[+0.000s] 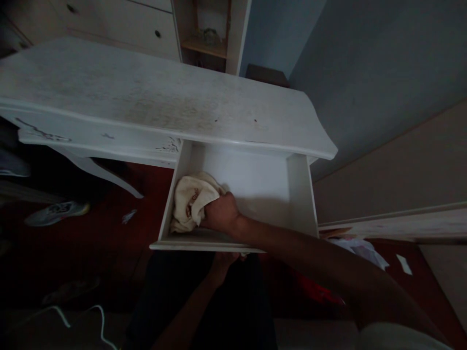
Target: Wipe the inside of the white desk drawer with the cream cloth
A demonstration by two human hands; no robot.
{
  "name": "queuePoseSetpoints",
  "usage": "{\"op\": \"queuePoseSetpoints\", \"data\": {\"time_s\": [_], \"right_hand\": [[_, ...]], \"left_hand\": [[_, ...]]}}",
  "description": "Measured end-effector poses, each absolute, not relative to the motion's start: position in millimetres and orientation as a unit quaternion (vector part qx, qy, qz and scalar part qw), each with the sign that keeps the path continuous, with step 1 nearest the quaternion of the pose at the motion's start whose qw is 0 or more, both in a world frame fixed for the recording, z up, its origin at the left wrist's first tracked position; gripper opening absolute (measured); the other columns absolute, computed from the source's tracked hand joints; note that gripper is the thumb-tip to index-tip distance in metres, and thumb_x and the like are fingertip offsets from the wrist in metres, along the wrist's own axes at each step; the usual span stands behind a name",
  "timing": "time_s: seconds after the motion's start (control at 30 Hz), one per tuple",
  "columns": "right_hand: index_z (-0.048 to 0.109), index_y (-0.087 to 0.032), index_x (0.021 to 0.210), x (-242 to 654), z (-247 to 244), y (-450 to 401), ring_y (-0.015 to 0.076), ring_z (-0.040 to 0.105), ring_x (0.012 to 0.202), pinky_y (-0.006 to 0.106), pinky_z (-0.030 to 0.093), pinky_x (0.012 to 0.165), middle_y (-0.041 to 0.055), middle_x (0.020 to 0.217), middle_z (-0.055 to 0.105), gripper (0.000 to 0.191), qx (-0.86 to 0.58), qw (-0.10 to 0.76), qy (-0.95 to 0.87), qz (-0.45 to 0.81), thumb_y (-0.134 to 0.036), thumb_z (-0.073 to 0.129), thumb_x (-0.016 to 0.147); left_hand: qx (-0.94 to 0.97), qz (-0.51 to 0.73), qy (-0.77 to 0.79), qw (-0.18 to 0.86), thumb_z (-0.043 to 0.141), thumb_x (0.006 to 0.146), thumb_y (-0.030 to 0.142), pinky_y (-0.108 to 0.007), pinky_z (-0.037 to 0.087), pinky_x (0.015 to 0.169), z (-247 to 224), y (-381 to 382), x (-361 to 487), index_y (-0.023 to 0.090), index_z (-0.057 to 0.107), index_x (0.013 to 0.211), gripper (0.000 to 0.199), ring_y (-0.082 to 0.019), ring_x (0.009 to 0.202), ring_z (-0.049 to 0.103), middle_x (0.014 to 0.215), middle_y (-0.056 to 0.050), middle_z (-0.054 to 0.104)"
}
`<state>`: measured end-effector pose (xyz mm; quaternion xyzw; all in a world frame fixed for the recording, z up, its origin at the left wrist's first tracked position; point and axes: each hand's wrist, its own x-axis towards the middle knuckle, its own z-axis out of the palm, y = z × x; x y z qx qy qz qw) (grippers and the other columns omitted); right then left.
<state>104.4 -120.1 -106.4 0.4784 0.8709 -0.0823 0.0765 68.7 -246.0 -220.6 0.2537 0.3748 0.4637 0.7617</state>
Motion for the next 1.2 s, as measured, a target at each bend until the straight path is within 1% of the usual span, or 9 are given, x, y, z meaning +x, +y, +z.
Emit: {"op": "queuePoseSetpoints", "data": {"time_s": [0.1,0.3,0.43,0.53,0.63,0.8,0.9,1.03,1.2], "right_hand": [[0.053,-0.021,0.135,107.5,-98.6,-109.0,0.0322,0.060,0.113,0.044,0.048,0.084,0.0148,0.134,0.060,0.054,0.504,0.068,0.858,-0.066,-0.051,0.046,0.090],[0.063,-0.010,0.118,126.2,-66.0,-80.4,0.0351,0.063,0.101,0.048,0.044,0.085,0.0230,0.109,0.068,0.051,0.588,0.107,0.801,0.024,-0.050,0.056,0.086],[0.060,-0.006,0.118,154.5,-46.7,-79.1,0.0390,0.057,0.110,0.052,0.044,0.090,0.0279,0.126,0.057,0.053,0.605,0.117,0.785,0.064,-0.040,0.069,0.078],[0.044,-0.007,0.136,167.5,-43.1,-82.8,0.0398,0.041,0.132,0.053,0.040,0.101,0.0266,0.149,0.037,0.074,0.525,0.041,0.849,0.032,-0.040,0.072,0.076],[0.021,-0.007,0.150,159.3,-51.6,-80.3,0.0387,0.019,0.145,0.052,0.028,0.114,0.0245,0.159,0.018,0.104,0.446,-0.040,0.894,-0.016,-0.052,0.074,0.072],[0.015,-0.010,0.153,117.9,-84.2,-56.5,0.0429,0.011,0.146,0.062,0.021,0.112,0.0242,0.160,0.013,0.122,0.495,0.004,0.868,-0.041,-0.063,0.077,0.062],[0.026,-0.010,0.149,98.0,-97.4,-45.5,0.0442,0.017,0.142,0.066,0.027,0.105,0.0240,0.158,0.022,0.112,0.525,0.016,0.851,-0.018,-0.065,0.073,0.064],[0.046,-0.009,0.137,82.9,-93.6,-52.7,0.0385,0.036,0.130,0.058,0.036,0.101,0.0229,0.148,0.040,0.071,0.493,0.017,0.870,0.023,-0.050,0.060,0.081],[0.061,-0.009,0.120,78.1,-87.4,-80.9,0.0354,0.042,0.120,0.052,0.038,0.096,0.0217,0.133,0.052,0.044,0.386,0.052,0.920,0.038,-0.034,0.058,0.084]], "left_hand": [[0.254,0.464,0.368,0.765,0.080,0.056,0.064,-0.031,0.047,0.065,-218.6,-245.0,69.0,0.015,0.068,0.065,0.052,-0.017,0.064,0.060,0.064,-0.005,0.068],[0.262,0.459,0.374,0.762,0.079,0.054,0.066,-0.031,0.047,0.066,-217.0,-244.1,69.4,0.014,0.069,0.063,0.054,-0.017,0.063,0.058,0.063,-0.006,0.067],[0.259,0.463,0.373,0.761,0.079,0.051,0.068,-0.032,0.047,0.064,-223.5,-244.7,72.5,0.015,0.069,0.060,0.055,-0.017,0.061,0.058,0.061,-0.006,0.067],[0.262,0.467,0.375,0.757,0.078,0.051,0.070,-0.032,0.048,0.063,-231.3,-244.3,76.5,0.015,0.069,0.058,0.056,-0.017,0.060,0.059,0.060,-0.006,0.067],[0.261,0.466,0.379,0.756,0.077,0.049,0.072,-0.030,0.047,0.060,-235.2,-243.7,78.9,0.014,0.068,0.057,0.058,-0.017,0.059,0.058,0.058,-0.006,0.066],[0.267,0.469,0.370,0.756,0.076,0.054,0.070,-0.029,0.046,0.060,-227.8,-244.5,75.4,0.014,0.069,0.065,0.058,-0.016,0.060,0.058,0.063,-0.006,0.067],[0.273,0.467,0.362,0.759,0.077,0.056,0.068,-0.029,0.046,0.062,-223.5,-245.3,73.0,0.014,0.067,0.064,0.055,-0.016,0.061,0.058,0.063,-0.005,0.066],[0.279,0.467,0.367,0.754,0.075,0.056,0.069,-0.029,0.044,0.060,-223.9,-245.2,73.1,0.014,0.066,0.062,0.056,-0.016,0.059,0.057,0.061,-0.006,0.065],[0.290,0.471,0.365,0.749,0.073,0.058,0.071,-0.029,0.044,0.060,-223.9,-244.1,74.2,0.014,0.067,0.063,0.058,-0.016,0.059,0.056,0.061,-0.006,0.065]]}}
